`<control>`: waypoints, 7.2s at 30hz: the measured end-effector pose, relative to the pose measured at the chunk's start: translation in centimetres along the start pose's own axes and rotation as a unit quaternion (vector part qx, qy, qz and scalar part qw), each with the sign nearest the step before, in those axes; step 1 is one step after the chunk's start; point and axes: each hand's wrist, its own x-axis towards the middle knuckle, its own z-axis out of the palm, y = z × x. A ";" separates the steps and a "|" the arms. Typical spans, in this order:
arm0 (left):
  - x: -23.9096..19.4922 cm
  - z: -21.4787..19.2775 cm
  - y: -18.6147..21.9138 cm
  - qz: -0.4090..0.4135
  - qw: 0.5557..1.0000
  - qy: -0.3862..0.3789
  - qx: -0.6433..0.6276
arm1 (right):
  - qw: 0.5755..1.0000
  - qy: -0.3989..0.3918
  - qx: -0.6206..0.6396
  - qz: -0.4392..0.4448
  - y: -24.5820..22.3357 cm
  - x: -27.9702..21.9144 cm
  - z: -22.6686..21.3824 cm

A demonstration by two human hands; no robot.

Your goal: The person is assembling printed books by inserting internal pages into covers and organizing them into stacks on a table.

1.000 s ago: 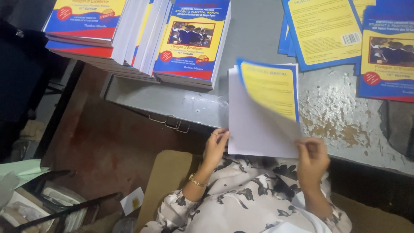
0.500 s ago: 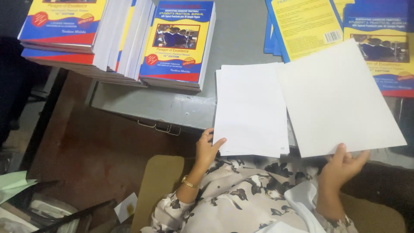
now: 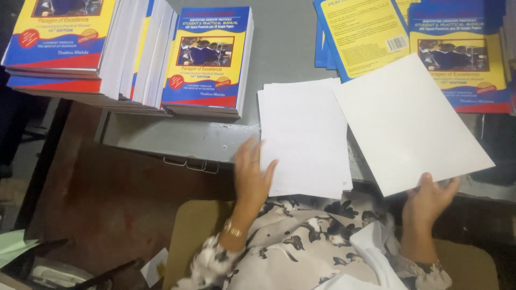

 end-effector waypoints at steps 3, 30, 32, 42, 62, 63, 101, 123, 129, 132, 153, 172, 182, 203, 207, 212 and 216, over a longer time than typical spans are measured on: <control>3.4 3.8 0.7 0.092 0.985 -0.143 -0.019 | 0.998 0.002 0.066 -0.004 2.7 1.4 0.3; 3.8 8.2 0.2 0.113 0.972 -0.191 0.081 | 0.628 -0.058 -0.278 -0.724 -5.9 10.1 1.4; 3.5 8.4 0.0 0.123 0.974 -0.173 0.076 | 0.630 -0.072 -0.329 -0.699 -3.9 12.4 1.8; 4.0 8.1 0.5 0.101 0.972 -0.198 0.080 | 0.674 -0.042 -0.400 -0.620 0.0 17.4 3.8; -3.0 2.3 -10.1 -0.347 0.905 -0.202 -0.142 | 0.756 -0.358 -0.386 -0.389 -1.7 8.0 14.5; -4.8 4.0 -11.3 -0.380 0.871 -0.273 -0.148 | 0.773 -0.394 -0.342 -0.361 -2.9 4.6 12.6; 3.4 1.4 -2.1 -0.135 0.882 -0.047 -0.450 | 0.944 -0.282 -0.171 -0.025 -8.1 0.3 0.7; 7.9 0.7 1.9 -0.082 0.874 -0.088 -0.470 | 0.952 -0.262 -0.086 -0.132 -10.4 1.3 3.0; 7.0 0.7 2.6 -0.062 0.874 -0.053 -0.479 | 0.736 -0.082 -0.214 -0.637 -12.7 -0.8 2.1; 7.2 0.9 2.5 -0.056 0.889 -0.037 -0.453 | 0.659 -0.089 -0.342 -0.664 -11.7 -1.2 1.8; 6.7 1.8 3.1 -0.047 0.911 -0.001 -0.410 | 0.653 -0.193 -0.416 -0.603 -10.8 -4.5 6.9; 5.8 4.3 0.9 -0.095 0.896 0.031 -0.432 | 0.569 -0.240 -0.364 -0.697 -11.2 -9.4 16.3; 6.2 3.1 2.1 -0.094 0.898 0.026 -0.428 | 0.689 -0.202 -0.196 -0.668 -11.2 -6.6 13.2; 5.9 4.2 0.5 -0.101 0.901 0.046 -0.419 | 0.928 -0.355 0.004 -0.117 0.2 15.5 7.3; 5.8 5.5 -0.2 -0.094 0.900 0.061 -0.421 | 0.926 -0.299 -0.065 -0.220 2.3 15.6 4.9; 6.5 4.9 0.5 -0.056 0.893 0.057 -0.443 | 0.931 -0.282 -0.066 -0.222 1.4 12.9 3.0; 5.8 4.5 0.8 -0.084 0.900 0.040 -0.427 | 0.942 -0.294 -0.043 -0.158 4.1 12.4 0.9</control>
